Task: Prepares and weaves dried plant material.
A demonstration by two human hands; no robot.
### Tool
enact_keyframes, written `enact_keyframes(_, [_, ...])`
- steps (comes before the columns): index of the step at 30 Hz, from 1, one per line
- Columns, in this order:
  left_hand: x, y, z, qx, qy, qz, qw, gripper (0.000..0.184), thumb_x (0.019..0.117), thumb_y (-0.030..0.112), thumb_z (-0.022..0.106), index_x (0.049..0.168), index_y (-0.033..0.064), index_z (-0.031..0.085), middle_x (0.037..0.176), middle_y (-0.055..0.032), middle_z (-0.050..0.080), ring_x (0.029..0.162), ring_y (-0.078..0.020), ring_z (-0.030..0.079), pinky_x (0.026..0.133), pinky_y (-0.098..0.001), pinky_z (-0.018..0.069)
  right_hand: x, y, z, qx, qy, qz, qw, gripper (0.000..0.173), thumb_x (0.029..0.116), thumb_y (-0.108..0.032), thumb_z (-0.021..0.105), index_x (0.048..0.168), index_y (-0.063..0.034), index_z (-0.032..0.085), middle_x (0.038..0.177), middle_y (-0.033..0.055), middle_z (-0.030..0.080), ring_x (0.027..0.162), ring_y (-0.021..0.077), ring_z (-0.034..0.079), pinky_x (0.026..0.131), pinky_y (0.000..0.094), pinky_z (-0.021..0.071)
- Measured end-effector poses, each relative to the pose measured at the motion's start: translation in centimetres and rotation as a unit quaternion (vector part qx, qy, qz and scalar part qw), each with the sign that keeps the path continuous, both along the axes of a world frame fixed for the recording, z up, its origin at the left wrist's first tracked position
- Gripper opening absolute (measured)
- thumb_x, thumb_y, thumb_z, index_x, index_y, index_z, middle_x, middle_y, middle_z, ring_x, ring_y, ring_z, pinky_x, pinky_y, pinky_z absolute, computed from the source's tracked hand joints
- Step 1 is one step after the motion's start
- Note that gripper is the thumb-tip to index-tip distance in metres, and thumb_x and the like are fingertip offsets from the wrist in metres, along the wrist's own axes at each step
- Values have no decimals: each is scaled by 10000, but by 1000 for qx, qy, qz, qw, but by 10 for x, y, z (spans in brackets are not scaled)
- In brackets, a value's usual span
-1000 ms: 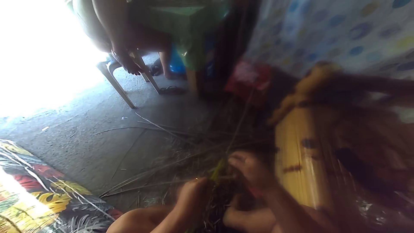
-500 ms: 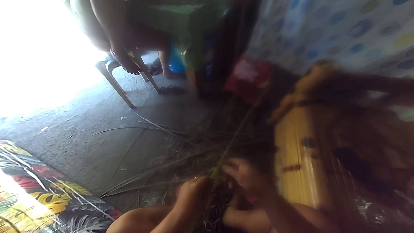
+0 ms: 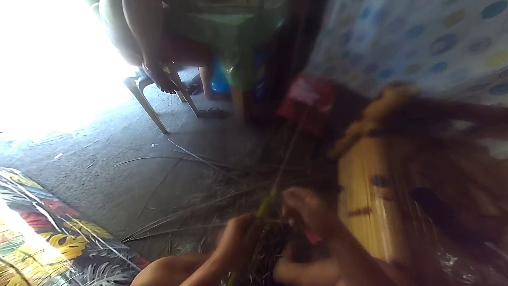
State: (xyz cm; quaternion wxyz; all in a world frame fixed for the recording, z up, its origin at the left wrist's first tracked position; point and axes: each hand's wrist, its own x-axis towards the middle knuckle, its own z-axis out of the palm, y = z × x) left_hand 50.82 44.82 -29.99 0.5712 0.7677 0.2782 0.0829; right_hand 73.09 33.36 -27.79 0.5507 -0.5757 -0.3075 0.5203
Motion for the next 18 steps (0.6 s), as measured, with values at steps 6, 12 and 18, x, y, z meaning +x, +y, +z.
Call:
enact_keyframes(6, [-2,3,4,-242,-109,-36,963,300,1082,248,507,954,42,683,695,-37,619,553,-109,584,512,-270,526,-19,0,-16,67,58,149,985,194,1056,-227,561,1054,-54,650,752,37,669,567,97,614,501,244,525])
enact_keyframes(12, [-4,4,9,-309,-134,-85,938,317,1077,288,531,959,40,690,715,-35,631,539,-88,575,487,-239,507,1,6,-16,158,12,72,985,173,1065,-174,547,1050,-41,656,774,48,685,568,92,610,500,232,519])
enact_keyframes(18, [-4,5,9,-292,-124,-87,944,307,1080,268,526,964,36,690,704,-37,626,530,-90,573,479,-239,505,16,9,-14,124,8,-75,989,213,1076,-144,484,1189,-15,611,776,57,676,562,116,621,500,252,549])
